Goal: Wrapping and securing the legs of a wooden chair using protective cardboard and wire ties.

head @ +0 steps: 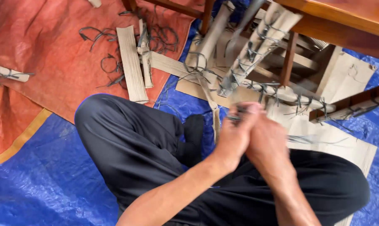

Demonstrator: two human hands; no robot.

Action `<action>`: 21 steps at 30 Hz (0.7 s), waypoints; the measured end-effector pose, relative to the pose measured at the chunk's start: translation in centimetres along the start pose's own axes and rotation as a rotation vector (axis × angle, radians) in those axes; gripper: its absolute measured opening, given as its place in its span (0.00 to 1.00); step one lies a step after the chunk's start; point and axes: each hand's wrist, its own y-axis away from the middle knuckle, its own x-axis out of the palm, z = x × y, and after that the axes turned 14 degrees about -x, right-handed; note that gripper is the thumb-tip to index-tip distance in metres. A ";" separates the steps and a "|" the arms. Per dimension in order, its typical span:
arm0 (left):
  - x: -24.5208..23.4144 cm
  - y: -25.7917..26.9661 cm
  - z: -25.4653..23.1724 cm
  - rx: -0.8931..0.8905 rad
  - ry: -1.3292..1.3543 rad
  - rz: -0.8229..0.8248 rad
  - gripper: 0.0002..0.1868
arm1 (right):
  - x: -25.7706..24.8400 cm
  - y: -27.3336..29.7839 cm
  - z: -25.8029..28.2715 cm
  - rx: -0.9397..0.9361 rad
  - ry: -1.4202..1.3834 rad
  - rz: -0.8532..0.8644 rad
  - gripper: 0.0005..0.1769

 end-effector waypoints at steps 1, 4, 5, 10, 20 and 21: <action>-2.5 -1.2 0.3 0.003 0.007 -0.005 0.18 | 2.4 -0.7 0.3 -0.007 0.001 0.006 0.17; -9.7 -4.9 1.7 -0.059 0.199 -0.191 0.18 | 7.5 -2.2 1.6 -0.083 -0.161 0.031 0.17; -12.2 -6.0 2.5 -0.131 0.294 -0.270 0.17 | 8.0 -2.4 2.4 -0.115 -0.282 0.028 0.17; -22.9 -12.8 6.6 -0.226 0.507 -0.391 0.15 | 9.9 -2.2 4.0 -0.242 -0.467 -0.004 0.24; -37.0 -25.6 -2.2 -0.302 0.010 -0.445 0.15 | 15.1 0.4 1.4 0.132 -0.680 -0.151 0.19; -38.4 -26.4 -3.4 -0.290 -0.136 -0.417 0.15 | 15.8 1.0 0.8 0.205 -0.708 -0.125 0.18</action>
